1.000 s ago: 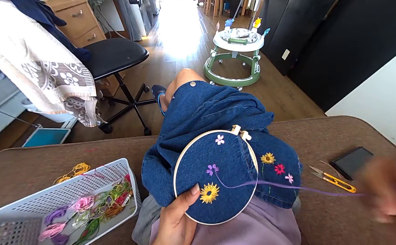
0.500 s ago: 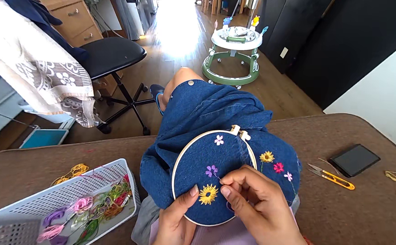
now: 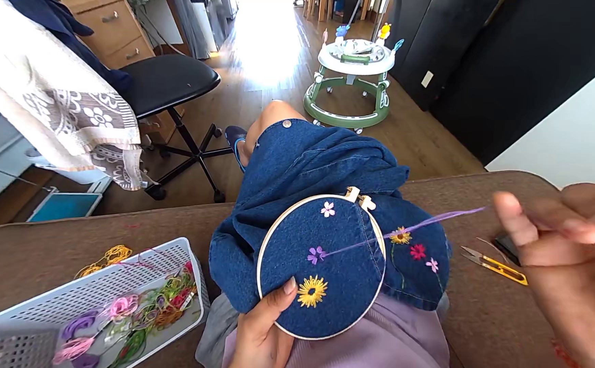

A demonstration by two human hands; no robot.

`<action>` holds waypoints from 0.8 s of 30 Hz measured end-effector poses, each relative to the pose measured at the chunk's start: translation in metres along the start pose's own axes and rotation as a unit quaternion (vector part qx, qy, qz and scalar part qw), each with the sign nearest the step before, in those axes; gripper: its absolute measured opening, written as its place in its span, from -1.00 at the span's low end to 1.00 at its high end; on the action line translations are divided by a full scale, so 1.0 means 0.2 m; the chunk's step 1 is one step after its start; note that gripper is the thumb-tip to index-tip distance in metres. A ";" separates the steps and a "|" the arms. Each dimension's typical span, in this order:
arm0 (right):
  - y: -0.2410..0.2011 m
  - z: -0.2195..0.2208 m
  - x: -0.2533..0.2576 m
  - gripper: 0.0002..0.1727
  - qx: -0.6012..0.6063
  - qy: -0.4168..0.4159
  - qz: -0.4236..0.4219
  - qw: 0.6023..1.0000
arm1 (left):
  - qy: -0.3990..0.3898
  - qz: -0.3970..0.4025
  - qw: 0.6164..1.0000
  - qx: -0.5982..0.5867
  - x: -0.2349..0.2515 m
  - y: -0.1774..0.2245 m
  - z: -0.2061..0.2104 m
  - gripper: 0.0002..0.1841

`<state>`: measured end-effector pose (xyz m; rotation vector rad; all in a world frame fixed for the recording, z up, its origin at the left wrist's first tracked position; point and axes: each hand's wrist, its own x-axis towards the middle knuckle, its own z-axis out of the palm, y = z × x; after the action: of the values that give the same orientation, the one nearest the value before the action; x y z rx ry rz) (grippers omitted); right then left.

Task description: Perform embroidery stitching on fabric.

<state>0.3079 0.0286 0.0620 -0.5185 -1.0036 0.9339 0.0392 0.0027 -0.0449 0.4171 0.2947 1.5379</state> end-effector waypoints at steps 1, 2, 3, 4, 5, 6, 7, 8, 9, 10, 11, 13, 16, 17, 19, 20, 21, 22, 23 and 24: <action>0.00 -0.01 0.01 -0.68 -0.001 0.014 -0.005 1.000 | -0.001 -0.001 1.000 -0.003 0.00 0.00 0.00 -0.77; 0.02 -0.02 0.01 -0.72 -0.019 0.019 -0.005 1.000 | -0.006 -0.001 1.000 -0.004 0.00 -0.01 0.00 -0.77; 0.04 -0.03 0.00 -0.78 -0.055 0.015 0.000 0.998 | -0.008 -0.001 1.000 -0.004 0.00 -0.01 -0.01 -0.76; 0.07 -0.03 -0.01 -0.85 -0.111 0.000 0.004 0.994 | -0.009 0.000 1.000 -0.003 0.00 -0.01 -0.01 -0.76; 0.10 -0.01 -0.04 -0.90 -0.172 -0.023 0.003 0.985 | -0.009 -0.001 1.000 0.000 0.00 0.00 -0.01 -0.77; 0.14 0.00 -0.07 -0.92 -0.237 -0.056 -0.005 0.970 | -0.009 -0.001 1.000 0.004 0.00 0.00 -0.01 -0.77; 0.17 0.03 -0.12 -0.90 -0.299 -0.092 -0.017 0.950 | -0.010 0.000 1.000 0.007 0.00 0.00 -0.01 -0.77; 0.21 0.06 -0.17 -0.89 -0.348 -0.127 -0.025 0.928 | -0.009 0.002 1.000 0.011 0.00 0.00 -0.01 -0.77; 0.25 0.10 -0.22 -0.86 -0.376 -0.158 -0.033 0.913 | -0.008 0.005 1.000 0.014 0.00 0.00 -0.01 -0.77; 0.29 0.14 -0.27 -0.82 -0.384 -0.183 -0.037 0.904 | -0.008 0.006 1.000 0.017 0.00 -0.01 -0.01 -0.77; 0.32 0.17 -0.30 -0.81 -0.378 -0.201 -0.036 0.903 | -0.009 0.005 1.000 0.018 0.00 -0.01 -0.01 -0.77; 0.39 0.21 -0.34 -0.83 -0.350 -0.219 -0.021 0.910 | -0.013 0.004 1.000 0.018 0.00 -0.01 -0.02 -0.76; 0.47 0.23 -0.36 -0.86 -0.313 -0.204 0.020 0.927 | -0.017 0.009 1.000 0.020 0.00 -0.01 -0.03 -0.76; 0.48 0.23 -0.36 -0.86 -0.305 -0.197 0.030 0.931 | -0.016 0.010 1.000 0.020 0.00 -0.01 -0.03 -0.76; 0.49 0.23 -0.36 -0.87 -0.293 -0.189 0.042 0.936 | -0.014 0.011 1.000 0.018 0.00 -0.01 -0.02 -0.75; 0.49 0.23 -0.36 -0.87 -0.289 -0.186 0.046 0.938 | -0.013 0.011 1.000 0.017 0.00 -0.01 -0.02 -0.75; 0.49 0.24 -0.36 -0.88 -0.287 -0.183 0.049 0.939 | -0.010 0.010 1.000 0.017 0.00 -0.01 -0.02 -0.75; 0.49 0.24 -0.36 -0.88 -0.287 -0.182 0.050 0.939 | -0.007 0.010 1.000 0.017 -0.01 -0.01 -0.02 -0.75; 0.49 0.24 -0.36 -0.89 -0.286 -0.183 0.050 0.939 | -0.005 0.011 1.000 0.018 -0.01 -0.01 -0.02 -0.75; 0.49 0.23 -0.36 -0.89 -0.286 -0.183 0.049 0.939 | -0.006 0.011 1.000 0.018 0.00 -0.01 -0.02 -0.74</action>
<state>0.2103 0.0176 -0.0227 -0.9075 -1.6188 0.8360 0.0395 0.0021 -0.0499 0.4595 0.3093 1.5520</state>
